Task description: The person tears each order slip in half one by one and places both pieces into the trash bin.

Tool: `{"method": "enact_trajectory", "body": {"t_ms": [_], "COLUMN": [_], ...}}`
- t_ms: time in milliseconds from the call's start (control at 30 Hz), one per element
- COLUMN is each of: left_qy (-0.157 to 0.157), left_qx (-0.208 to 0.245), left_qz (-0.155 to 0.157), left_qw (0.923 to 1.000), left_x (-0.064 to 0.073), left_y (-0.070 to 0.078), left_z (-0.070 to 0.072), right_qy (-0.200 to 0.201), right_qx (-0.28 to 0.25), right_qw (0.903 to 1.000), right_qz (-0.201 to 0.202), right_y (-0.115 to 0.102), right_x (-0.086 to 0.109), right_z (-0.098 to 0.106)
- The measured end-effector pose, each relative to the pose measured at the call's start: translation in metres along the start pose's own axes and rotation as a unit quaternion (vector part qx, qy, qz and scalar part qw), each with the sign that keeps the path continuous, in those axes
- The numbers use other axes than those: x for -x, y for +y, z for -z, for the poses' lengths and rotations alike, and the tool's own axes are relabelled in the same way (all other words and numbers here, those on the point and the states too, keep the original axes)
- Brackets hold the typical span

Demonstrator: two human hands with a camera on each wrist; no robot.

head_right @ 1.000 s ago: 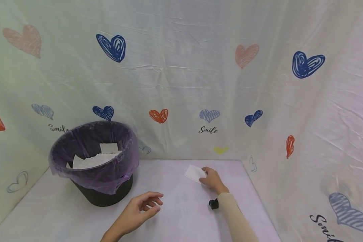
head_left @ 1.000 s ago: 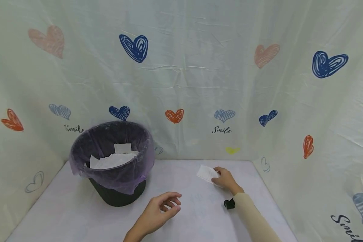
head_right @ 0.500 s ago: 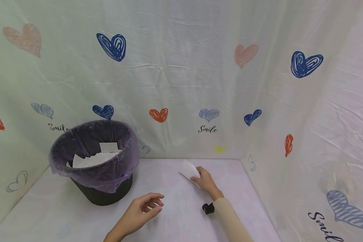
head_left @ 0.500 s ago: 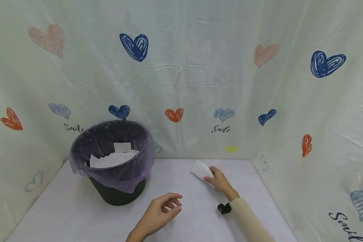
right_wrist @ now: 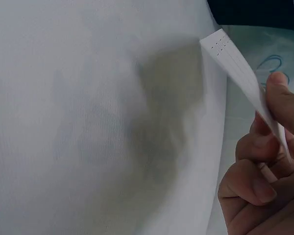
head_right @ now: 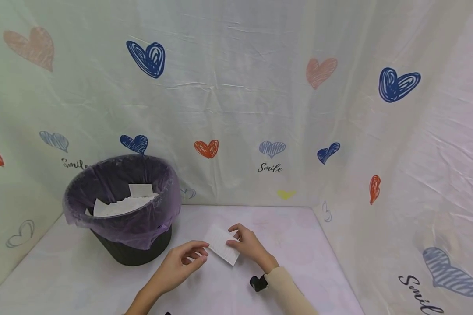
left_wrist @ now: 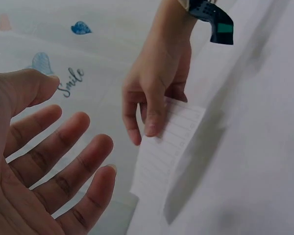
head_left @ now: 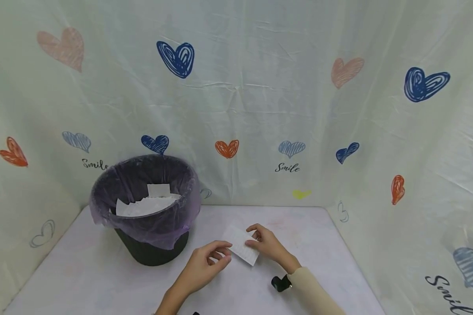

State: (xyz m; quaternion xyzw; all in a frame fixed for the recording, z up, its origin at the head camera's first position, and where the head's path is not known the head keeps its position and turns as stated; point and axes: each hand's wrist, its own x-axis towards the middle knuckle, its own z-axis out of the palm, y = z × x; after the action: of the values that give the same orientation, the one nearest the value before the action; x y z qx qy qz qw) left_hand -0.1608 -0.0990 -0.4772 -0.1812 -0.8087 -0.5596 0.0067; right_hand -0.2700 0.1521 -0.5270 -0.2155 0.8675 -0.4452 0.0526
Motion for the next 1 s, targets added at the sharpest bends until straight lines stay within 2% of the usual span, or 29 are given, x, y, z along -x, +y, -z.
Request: {"method": "enact_trajectory", "body": {"t_ms": [167, 367, 600, 800, 1000], "left_qy": [0.000, 0.005, 0.014, 0.021, 0.038], "left_qx": [-0.010, -0.021, -0.034, -0.066, -0.077], "left_qz": [0.008, 0.016, 0.006, 0.002, -0.021], "left_qw": [0.9999, 0.9996, 0.9993, 0.9976, 0.9961], "left_x": [0.000, 0.000, -0.002, -0.006, -0.010], "left_y": [-0.002, -0.005, -0.009, -0.009, -0.007], "left_z": [-0.001, -0.002, -0.001, 0.002, 0.002], "right_qy": [-0.015, -0.006, -0.002, 0.004, 0.004], "right_qx": [-0.005, 0.016, 0.061, 0.063, 0.060], "right_qw": [0.9996, 0.9994, 0.9978, 0.9972, 0.9971], "right_qz": [0.022, 0.030, 0.024, 0.040, 0.047], "right_y": [-0.006, -0.011, -0.013, -0.014, -0.025], "right_x": [0.001, 0.003, 0.006, 0.009, 0.013], "right_z": [-0.008, -0.013, -0.015, -0.016, -0.014]}}
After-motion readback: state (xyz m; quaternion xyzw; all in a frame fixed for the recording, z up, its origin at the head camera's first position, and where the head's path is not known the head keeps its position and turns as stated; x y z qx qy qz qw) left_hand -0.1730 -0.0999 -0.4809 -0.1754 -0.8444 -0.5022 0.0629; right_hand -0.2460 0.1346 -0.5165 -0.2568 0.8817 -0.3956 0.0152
